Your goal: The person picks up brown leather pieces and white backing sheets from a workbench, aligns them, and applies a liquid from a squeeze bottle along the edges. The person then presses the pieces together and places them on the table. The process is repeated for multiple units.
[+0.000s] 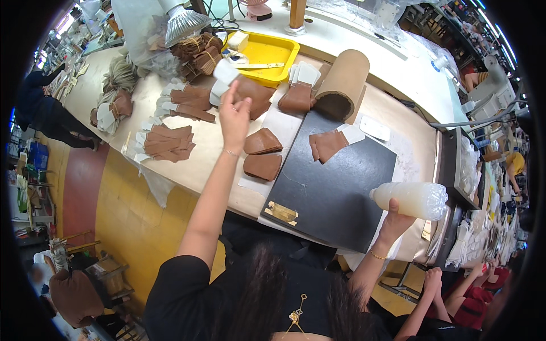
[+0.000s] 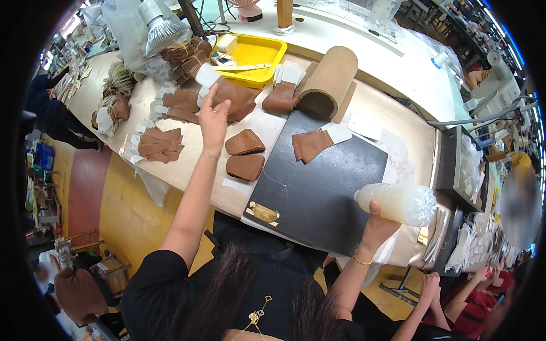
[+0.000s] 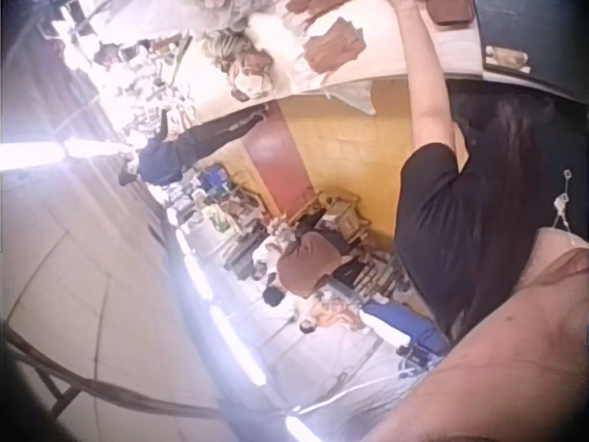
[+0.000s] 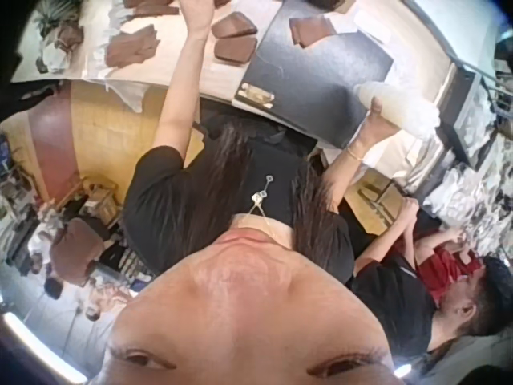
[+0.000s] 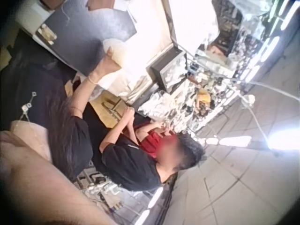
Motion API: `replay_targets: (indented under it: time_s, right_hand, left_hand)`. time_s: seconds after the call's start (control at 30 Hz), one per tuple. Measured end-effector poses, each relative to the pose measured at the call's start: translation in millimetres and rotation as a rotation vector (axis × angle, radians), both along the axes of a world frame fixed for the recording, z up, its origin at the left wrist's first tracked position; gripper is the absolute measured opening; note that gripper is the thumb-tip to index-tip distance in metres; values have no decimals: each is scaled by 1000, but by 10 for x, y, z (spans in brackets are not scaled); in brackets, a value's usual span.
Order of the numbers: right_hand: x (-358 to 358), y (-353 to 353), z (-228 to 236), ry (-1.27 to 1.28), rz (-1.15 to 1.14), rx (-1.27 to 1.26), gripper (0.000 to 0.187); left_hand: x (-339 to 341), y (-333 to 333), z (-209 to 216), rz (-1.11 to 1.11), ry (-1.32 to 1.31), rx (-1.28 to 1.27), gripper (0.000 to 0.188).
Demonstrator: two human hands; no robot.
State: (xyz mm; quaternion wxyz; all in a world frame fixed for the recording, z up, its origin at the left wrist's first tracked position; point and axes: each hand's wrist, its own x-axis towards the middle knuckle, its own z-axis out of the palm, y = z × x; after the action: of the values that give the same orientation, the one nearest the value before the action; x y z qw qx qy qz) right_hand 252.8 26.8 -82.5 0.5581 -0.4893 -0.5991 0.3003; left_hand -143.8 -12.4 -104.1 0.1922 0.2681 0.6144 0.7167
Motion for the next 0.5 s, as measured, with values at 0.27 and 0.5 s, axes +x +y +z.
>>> replay_targets:
  time_s: [0.27,0.5]
  right_hand:
    - [37,-95,171,43,-43,-2,73]
    - [-134,-168,154,79,1,-20,71]
  left_hand:
    - [-239,-52,-44,68,317,-605,65]
    - [1082,318,-29,-489,676,-434,27]
